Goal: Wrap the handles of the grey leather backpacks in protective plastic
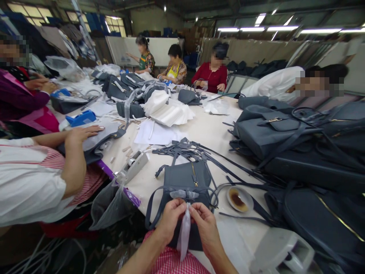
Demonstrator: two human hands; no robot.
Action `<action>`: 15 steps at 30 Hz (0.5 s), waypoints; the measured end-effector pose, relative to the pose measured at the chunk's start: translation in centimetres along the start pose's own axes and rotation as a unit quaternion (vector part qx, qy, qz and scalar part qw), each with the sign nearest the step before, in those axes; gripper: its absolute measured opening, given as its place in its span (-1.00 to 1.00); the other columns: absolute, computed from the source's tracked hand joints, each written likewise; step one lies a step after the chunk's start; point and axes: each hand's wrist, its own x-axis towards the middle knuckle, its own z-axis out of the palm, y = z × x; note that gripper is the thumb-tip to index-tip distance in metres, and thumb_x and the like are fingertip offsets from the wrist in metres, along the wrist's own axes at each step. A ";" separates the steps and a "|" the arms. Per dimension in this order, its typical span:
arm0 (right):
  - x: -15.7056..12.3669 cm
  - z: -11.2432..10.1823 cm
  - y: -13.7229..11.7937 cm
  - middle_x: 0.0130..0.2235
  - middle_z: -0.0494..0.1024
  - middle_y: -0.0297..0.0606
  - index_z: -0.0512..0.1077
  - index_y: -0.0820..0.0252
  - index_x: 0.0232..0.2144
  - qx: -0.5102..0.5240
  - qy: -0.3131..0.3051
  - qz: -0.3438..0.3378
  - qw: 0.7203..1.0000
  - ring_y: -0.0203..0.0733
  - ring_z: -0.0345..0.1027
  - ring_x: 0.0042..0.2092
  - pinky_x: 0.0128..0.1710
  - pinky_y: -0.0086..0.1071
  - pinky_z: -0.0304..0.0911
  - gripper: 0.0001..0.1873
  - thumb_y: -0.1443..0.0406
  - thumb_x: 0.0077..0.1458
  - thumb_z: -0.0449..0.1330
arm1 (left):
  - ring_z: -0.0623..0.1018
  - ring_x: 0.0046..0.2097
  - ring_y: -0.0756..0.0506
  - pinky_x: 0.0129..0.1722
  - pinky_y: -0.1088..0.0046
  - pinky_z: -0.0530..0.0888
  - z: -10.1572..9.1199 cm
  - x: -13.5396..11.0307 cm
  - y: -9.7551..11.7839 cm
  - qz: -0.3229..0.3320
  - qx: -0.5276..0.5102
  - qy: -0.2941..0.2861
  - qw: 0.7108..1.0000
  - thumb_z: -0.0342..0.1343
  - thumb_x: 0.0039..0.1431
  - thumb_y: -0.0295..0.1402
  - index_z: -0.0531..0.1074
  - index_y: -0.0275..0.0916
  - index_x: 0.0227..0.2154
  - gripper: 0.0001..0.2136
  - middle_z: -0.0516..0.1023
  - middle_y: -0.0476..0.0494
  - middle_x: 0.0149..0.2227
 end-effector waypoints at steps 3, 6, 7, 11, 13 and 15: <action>-0.1 -0.1 0.0 -0.54 0.43 -0.39 0.39 0.20 -0.51 0.013 -0.006 0.002 1.000 -0.28 0.28 -0.48 -0.48 -0.44 0.22 -0.68 0.07 -0.08 0.31 | 0.37 -0.50 0.01 -0.40 0.42 0.40 -0.1 -0.2 0.1 -0.041 -0.055 -0.032 0.997 0.27 -0.15 -0.22 0.35 -0.29 -0.57 -0.74 0.34 0.02 -0.56; -0.1 -0.2 0.3 -0.55 0.42 -0.41 0.40 0.19 -0.52 0.015 -0.008 -0.009 1.000 -0.29 0.27 -0.49 -0.49 -0.44 0.21 -0.70 0.09 -0.07 0.31 | 0.39 -0.51 0.03 -0.44 0.48 0.38 -0.1 -0.3 -0.2 -0.051 -0.087 -0.019 0.995 0.33 -0.20 -0.29 0.37 -0.27 -0.53 -0.75 0.36 0.05 -0.56; 0.0 -0.2 0.4 -0.55 0.41 -0.41 0.40 0.18 -0.52 0.014 -0.009 -0.014 1.000 -0.29 0.27 -0.49 -0.49 -0.44 0.21 -0.72 0.10 -0.06 0.31 | 0.40 -0.51 0.03 -0.45 0.50 0.37 0.0 -0.2 -0.3 -0.049 -0.094 -0.009 0.994 0.35 -0.23 -0.32 0.39 -0.26 -0.51 -0.74 0.38 0.07 -0.55; 0.2 0.0 0.9 -0.52 0.47 -0.35 0.43 0.14 -0.48 0.003 -0.008 -0.050 0.999 -0.20 0.35 -0.46 -0.46 -0.37 0.26 -0.82 0.15 0.00 0.25 | 0.49 -0.42 -0.03 -0.37 0.48 0.41 0.5 -0.4 -0.5 -0.036 -0.093 0.011 0.995 0.38 -0.25 -0.35 0.49 -0.28 -0.44 -0.74 0.52 -0.03 -0.46; -0.2 0.3 0.7 -0.47 0.53 -0.29 0.47 0.13 -0.45 -0.019 -0.004 -0.078 0.997 -0.13 0.41 -0.40 -0.39 -0.31 0.31 -0.87 0.20 0.03 0.20 | 0.52 -0.40 -0.08 -0.35 0.44 0.43 0.7 -0.6 -0.3 -0.034 -0.078 0.019 0.996 0.39 -0.24 -0.30 0.53 -0.32 -0.47 -0.75 0.56 -0.10 -0.47; -0.8 0.7 0.0 -0.42 0.57 -0.25 0.53 0.12 -0.43 -0.056 -0.002 -0.110 0.992 -0.09 0.45 -0.34 -0.29 -0.26 0.34 -0.86 0.27 0.05 0.16 | 0.54 -0.39 -0.11 -0.33 0.45 0.44 0.8 -0.8 0.0 -0.028 -0.061 0.043 0.997 0.41 -0.29 -0.26 0.56 -0.32 -0.49 -0.72 0.57 -0.10 -0.50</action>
